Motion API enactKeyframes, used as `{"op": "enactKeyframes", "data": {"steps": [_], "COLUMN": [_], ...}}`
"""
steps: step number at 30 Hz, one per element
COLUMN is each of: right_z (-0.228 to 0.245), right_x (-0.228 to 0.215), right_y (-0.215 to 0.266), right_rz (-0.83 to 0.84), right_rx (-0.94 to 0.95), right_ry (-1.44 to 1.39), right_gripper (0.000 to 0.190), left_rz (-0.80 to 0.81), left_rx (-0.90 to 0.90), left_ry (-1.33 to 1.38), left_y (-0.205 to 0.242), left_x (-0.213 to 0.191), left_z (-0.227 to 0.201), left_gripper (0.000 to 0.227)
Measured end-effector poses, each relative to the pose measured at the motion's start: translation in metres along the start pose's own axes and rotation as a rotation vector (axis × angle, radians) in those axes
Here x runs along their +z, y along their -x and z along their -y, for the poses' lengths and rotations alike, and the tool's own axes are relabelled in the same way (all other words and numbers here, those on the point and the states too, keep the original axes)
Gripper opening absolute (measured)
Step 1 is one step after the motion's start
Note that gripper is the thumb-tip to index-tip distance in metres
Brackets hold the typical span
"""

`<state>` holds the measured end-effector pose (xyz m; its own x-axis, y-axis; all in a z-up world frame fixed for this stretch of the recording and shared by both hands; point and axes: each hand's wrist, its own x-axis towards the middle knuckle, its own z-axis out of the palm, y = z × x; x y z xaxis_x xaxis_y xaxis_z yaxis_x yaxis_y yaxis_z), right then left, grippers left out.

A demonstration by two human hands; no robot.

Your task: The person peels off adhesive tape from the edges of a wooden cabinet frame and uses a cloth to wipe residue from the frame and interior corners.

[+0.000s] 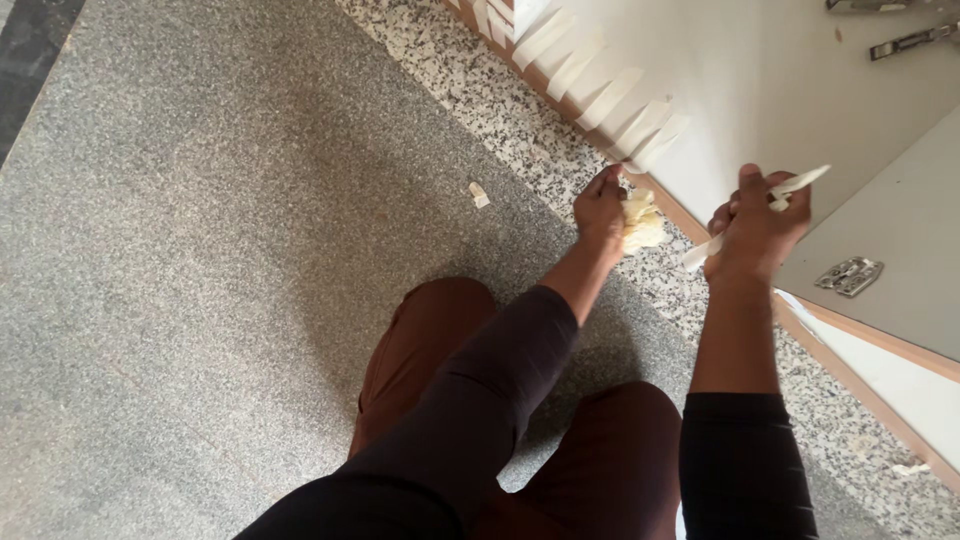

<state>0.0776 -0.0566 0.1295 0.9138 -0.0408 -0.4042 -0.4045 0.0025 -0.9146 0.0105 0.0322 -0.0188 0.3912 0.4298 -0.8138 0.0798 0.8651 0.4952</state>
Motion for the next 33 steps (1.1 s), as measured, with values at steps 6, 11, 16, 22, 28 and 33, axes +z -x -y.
{"op": "enactKeyframes", "data": {"steps": [6, 11, 16, 22, 28, 33], "right_z": [-0.014, -0.027, -0.017, -0.028, -0.026, -0.022], "right_x": [-0.005, -0.006, 0.017, 0.026, 0.025, 0.020], "right_y": [0.003, -0.006, -0.007, -0.023, -0.071, -0.066], "right_rz": [0.100, 0.145, 0.449, 0.549, 0.163, -0.033], "right_rx": [-0.009, 0.005, -0.490, -0.717, -0.471, -0.220], "right_ry": [0.018, 0.426, 1.103, 1.250, 0.763, 0.415], "right_gripper": [0.031, 0.037, 0.047, 0.031, 0.016, 0.019], "left_rz": [0.014, -0.104, 0.138, 0.478, 0.046, 0.001], "left_rx": [0.085, 0.246, 0.329, 0.335, 0.011, 0.015], "left_ry": [-0.162, -0.530, -0.565, -0.599, -0.180, -0.169], "left_y": [-0.003, -0.019, 0.007, 0.045, 0.022, 0.000], "left_x": [-0.011, 0.007, -0.009, -0.023, -0.012, 0.000], "left_z": [-0.004, -0.002, -0.024, -0.062, -0.059, -0.043], "left_gripper": [0.023, 0.020, 0.024, 0.030, 0.045, 0.055]}}
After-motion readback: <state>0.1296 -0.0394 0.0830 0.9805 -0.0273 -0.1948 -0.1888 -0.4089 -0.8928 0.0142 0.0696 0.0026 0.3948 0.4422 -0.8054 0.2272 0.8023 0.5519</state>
